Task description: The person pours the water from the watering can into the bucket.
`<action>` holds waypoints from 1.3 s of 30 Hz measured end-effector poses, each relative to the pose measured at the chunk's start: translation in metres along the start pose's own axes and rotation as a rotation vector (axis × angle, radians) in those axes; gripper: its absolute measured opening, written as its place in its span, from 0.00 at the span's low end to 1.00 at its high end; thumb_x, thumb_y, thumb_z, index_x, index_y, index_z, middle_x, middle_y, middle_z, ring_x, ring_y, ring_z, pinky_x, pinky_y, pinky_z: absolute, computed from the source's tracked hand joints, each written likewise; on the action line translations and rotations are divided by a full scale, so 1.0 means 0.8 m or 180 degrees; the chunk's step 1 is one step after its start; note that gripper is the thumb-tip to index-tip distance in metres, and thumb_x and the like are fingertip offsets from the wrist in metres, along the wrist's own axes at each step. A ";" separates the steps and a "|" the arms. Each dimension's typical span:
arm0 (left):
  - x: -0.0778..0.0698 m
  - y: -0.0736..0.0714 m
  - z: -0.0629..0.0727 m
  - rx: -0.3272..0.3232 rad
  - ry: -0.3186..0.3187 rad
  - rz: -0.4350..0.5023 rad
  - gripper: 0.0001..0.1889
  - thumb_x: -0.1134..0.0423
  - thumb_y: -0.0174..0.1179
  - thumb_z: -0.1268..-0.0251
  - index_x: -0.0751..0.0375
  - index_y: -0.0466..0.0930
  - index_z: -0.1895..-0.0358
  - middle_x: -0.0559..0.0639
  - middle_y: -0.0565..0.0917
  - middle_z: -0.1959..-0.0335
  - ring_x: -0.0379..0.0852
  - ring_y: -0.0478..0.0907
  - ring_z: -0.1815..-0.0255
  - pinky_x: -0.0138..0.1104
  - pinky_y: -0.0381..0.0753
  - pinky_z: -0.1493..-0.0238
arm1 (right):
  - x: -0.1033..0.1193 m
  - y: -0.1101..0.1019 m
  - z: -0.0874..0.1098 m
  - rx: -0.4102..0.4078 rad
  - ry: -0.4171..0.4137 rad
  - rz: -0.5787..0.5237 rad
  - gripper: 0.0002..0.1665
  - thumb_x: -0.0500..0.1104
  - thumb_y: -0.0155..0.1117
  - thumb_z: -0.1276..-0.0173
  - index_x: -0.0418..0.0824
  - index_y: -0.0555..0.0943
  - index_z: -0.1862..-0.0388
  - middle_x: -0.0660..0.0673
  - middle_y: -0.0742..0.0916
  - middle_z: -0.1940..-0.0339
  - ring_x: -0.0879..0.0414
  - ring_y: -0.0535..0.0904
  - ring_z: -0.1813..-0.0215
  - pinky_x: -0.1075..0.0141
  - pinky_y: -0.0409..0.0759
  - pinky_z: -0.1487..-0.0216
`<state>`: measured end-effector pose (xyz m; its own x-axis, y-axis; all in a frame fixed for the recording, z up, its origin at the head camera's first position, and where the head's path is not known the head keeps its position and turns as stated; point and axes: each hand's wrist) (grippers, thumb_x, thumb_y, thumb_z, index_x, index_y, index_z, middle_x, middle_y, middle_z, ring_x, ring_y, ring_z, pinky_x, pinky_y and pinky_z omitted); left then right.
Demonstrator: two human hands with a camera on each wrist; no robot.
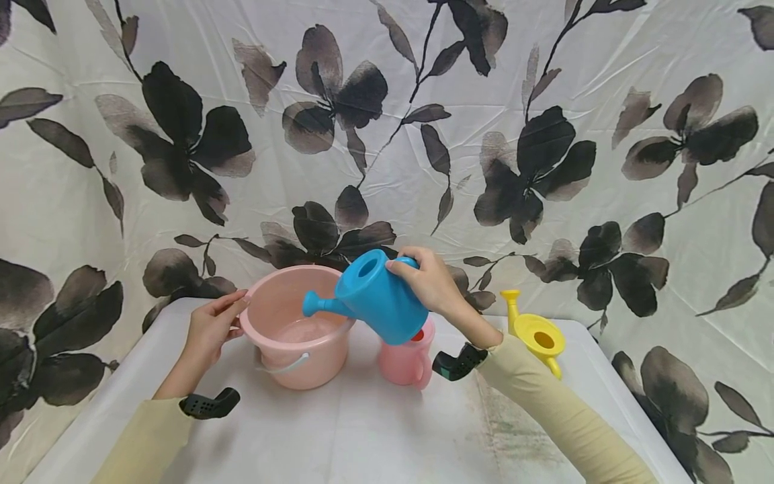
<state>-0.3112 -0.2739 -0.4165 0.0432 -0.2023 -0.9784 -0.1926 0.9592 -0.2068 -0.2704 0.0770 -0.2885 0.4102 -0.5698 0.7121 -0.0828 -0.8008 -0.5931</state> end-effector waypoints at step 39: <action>-0.002 0.001 0.004 -0.0062 0.0057 0.0129 0.32 0.43 0.59 0.36 0.60 0.72 0.34 0.35 0.78 0.66 0.34 0.76 0.73 0.25 0.83 0.71 | 0.005 -0.005 -0.008 -0.0030 -0.0050 -0.0128 0.19 0.45 0.57 0.31 0.43 0.67 0.81 0.50 0.66 0.82 0.54 0.70 0.71 0.63 0.68 0.68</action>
<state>-0.3083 -0.2722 -0.4153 0.0173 -0.1669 -0.9858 -0.2128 0.9628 -0.1667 -0.2742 0.0771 -0.2808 0.4275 -0.5342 0.7293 -0.0743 -0.8248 -0.5606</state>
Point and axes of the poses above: each hand's wrist, its own z-axis away from the middle knuckle, its own y-axis out of the palm, x = y × z
